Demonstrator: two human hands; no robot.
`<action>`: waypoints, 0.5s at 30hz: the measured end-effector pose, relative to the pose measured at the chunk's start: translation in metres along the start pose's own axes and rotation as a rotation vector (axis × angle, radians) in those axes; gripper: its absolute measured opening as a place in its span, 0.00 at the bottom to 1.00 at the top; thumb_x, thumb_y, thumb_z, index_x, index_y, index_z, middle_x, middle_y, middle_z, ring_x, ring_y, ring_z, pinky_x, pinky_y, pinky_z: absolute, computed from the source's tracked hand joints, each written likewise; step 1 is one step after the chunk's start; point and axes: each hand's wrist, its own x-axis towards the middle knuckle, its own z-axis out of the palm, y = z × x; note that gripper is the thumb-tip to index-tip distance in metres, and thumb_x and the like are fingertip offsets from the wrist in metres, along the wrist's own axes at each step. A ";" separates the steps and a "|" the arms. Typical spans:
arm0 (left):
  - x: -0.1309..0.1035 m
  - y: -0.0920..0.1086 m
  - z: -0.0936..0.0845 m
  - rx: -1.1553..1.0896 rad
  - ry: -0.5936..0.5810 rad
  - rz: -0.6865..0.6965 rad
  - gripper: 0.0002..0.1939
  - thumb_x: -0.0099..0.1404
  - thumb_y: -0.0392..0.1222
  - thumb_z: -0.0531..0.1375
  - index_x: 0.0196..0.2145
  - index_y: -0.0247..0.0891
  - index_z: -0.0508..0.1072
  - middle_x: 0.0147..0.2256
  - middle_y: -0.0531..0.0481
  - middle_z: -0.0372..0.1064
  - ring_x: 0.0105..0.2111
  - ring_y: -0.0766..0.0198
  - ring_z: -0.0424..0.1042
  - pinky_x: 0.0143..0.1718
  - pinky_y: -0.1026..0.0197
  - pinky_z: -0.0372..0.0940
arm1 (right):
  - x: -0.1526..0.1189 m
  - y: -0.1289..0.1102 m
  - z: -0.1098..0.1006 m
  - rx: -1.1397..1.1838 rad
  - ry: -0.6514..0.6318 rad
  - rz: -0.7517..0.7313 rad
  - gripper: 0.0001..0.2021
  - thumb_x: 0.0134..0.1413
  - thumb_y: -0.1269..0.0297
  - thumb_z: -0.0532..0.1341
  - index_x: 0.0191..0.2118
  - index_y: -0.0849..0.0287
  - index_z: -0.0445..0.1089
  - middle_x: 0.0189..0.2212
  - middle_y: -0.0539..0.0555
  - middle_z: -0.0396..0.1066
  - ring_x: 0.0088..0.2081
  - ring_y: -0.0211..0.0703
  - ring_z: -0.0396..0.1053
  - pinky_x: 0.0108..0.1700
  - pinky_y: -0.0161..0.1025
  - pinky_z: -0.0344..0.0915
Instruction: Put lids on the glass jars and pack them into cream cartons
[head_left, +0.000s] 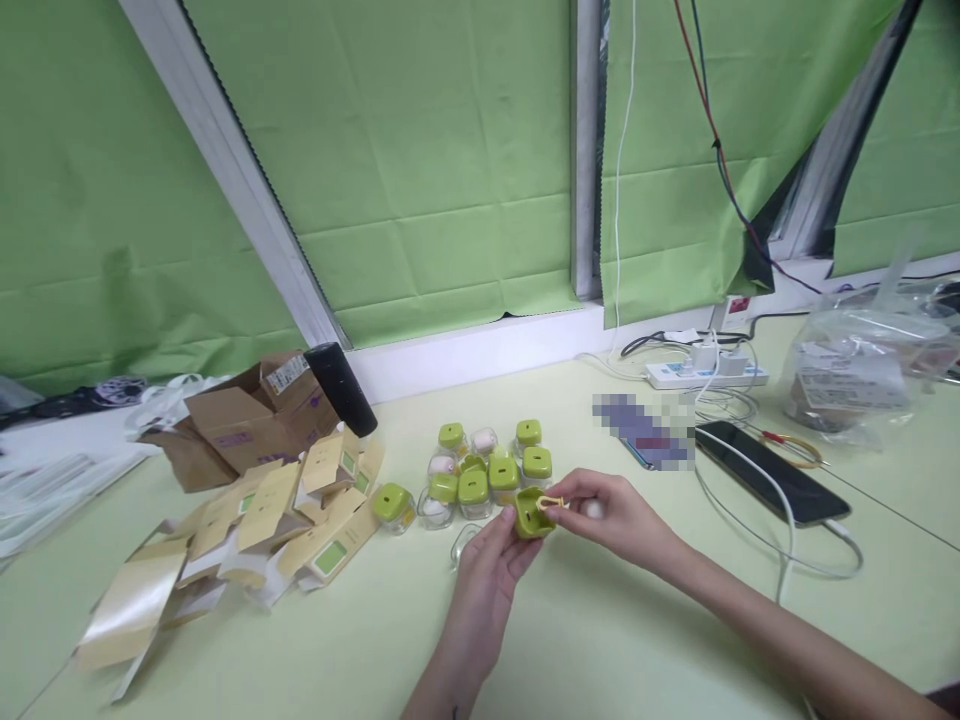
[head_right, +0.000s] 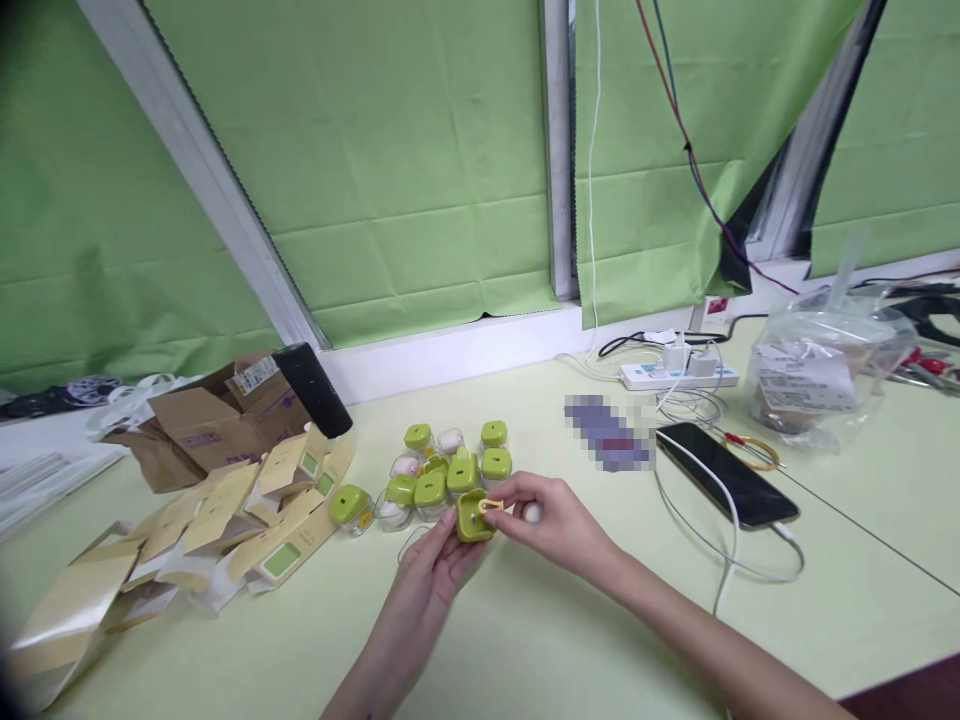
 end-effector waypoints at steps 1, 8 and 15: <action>0.000 0.000 0.000 0.026 -0.007 -0.004 0.15 0.61 0.45 0.59 0.41 0.33 0.75 0.42 0.41 0.74 0.41 0.61 0.72 0.44 0.62 0.65 | -0.001 0.002 0.000 -0.091 -0.002 -0.089 0.10 0.50 0.57 0.63 0.34 0.57 0.73 0.29 0.53 0.72 0.28 0.40 0.68 0.30 0.37 0.64; -0.004 -0.001 0.004 0.154 -0.002 -0.032 0.16 0.60 0.48 0.59 0.39 0.33 0.76 0.40 0.41 0.73 0.40 0.61 0.71 0.41 0.62 0.66 | -0.002 0.008 -0.003 -0.524 -0.114 -0.368 0.09 0.56 0.62 0.57 0.35 0.53 0.75 0.29 0.53 0.70 0.25 0.37 0.66 0.26 0.34 0.60; -0.001 -0.005 0.004 0.042 0.071 -0.079 0.13 0.59 0.46 0.61 0.35 0.33 0.76 0.38 0.43 0.74 0.37 0.62 0.72 0.39 0.62 0.68 | -0.001 0.010 -0.004 -0.774 -0.111 -0.578 0.11 0.60 0.62 0.53 0.38 0.53 0.73 0.24 0.52 0.73 0.24 0.38 0.66 0.26 0.35 0.56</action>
